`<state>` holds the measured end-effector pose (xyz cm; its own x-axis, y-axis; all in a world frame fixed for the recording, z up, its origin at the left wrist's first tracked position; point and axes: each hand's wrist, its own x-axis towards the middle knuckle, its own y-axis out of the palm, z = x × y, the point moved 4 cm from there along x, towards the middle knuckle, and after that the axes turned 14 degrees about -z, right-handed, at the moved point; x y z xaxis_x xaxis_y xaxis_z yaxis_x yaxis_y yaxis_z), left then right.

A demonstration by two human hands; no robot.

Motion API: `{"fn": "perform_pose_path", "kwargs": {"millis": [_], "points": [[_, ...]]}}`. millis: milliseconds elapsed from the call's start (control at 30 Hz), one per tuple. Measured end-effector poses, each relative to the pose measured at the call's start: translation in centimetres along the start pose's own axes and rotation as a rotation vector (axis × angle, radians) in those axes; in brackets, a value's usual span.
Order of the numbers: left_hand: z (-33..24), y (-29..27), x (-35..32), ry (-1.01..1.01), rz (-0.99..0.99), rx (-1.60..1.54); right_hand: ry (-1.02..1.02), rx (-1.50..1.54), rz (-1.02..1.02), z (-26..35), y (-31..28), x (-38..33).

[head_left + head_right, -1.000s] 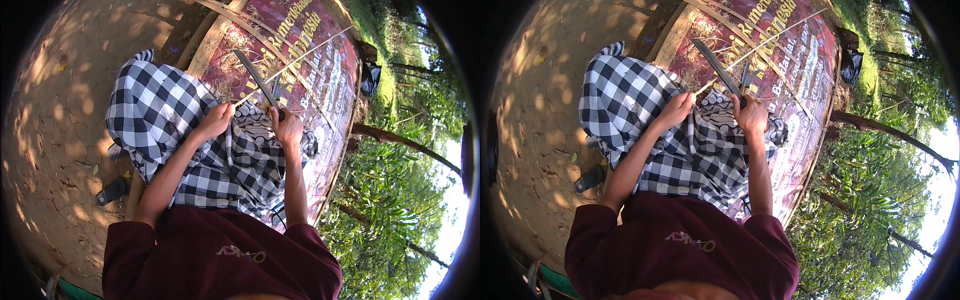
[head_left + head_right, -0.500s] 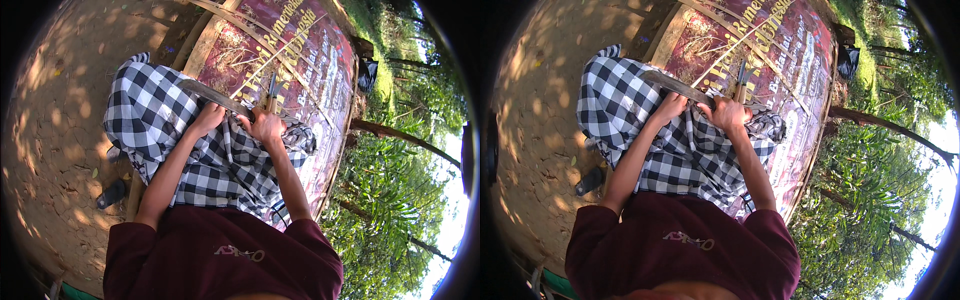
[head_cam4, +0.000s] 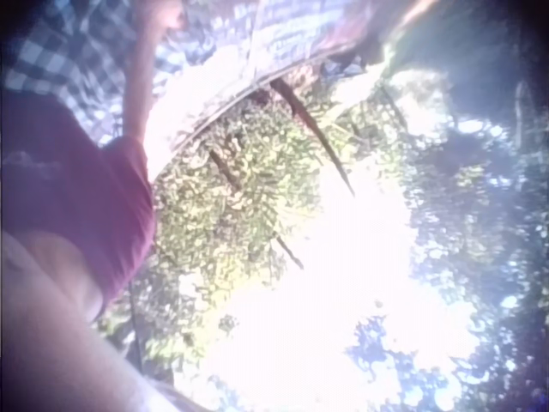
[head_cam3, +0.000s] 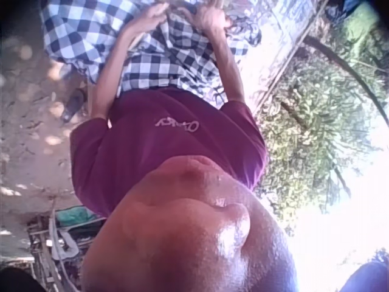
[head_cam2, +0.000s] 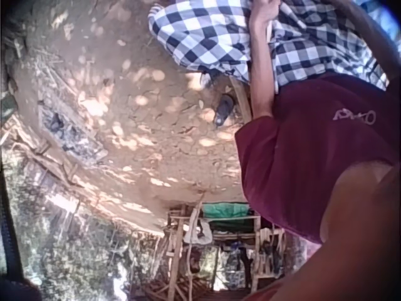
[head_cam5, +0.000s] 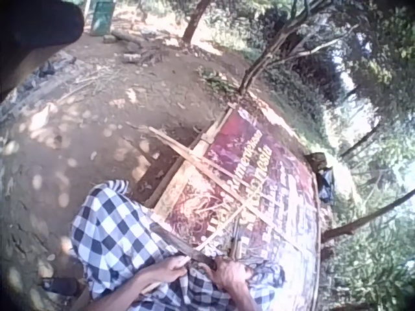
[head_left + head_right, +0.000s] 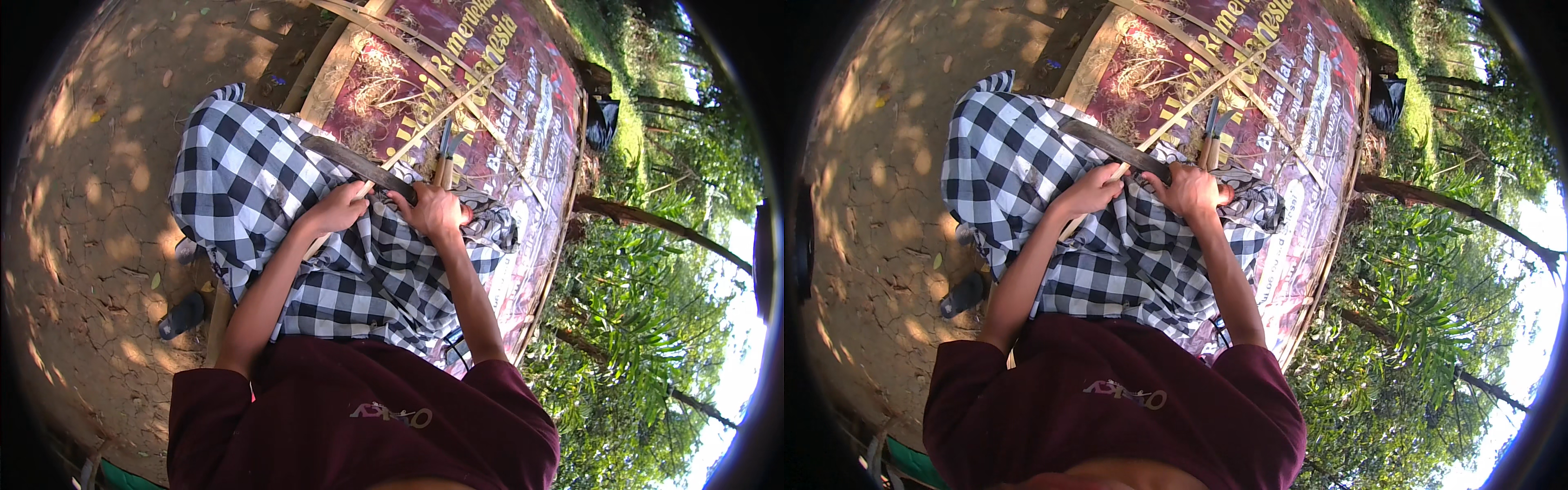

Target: The person uses a large blade to shave a thin strip of bamboo by hand while seated.

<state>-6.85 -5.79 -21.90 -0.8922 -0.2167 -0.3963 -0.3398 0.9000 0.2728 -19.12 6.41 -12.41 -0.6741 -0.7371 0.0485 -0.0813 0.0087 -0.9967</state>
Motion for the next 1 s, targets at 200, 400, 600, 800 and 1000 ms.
{"fn": "perform_pose_path", "kwargs": {"millis": [200,400,600,800,1000], "points": [[-2.9,-0.5,-1.8,-0.081,0.098,-0.299,0.073,0.026,-0.070,-1.0,-0.8,0.6],[-1.8,0.3,-4.5,-0.172,-0.177,-0.216,-0.140,0.221,-0.078,1.1,-1.6,-2.0],[-5.0,2.5,-8.9,0.369,-0.420,0.295,-0.100,0.264,-0.028,0.1,-3.0,-2.4],[-8.1,2.5,-9.4,0.574,-0.441,0.385,-0.183,0.319,-0.121,2.5,-6.2,-4.8],[-11.1,3.1,-9.0,0.637,-0.482,0.416,-0.173,0.254,-0.280,1.5,-7.8,-3.5]]}}
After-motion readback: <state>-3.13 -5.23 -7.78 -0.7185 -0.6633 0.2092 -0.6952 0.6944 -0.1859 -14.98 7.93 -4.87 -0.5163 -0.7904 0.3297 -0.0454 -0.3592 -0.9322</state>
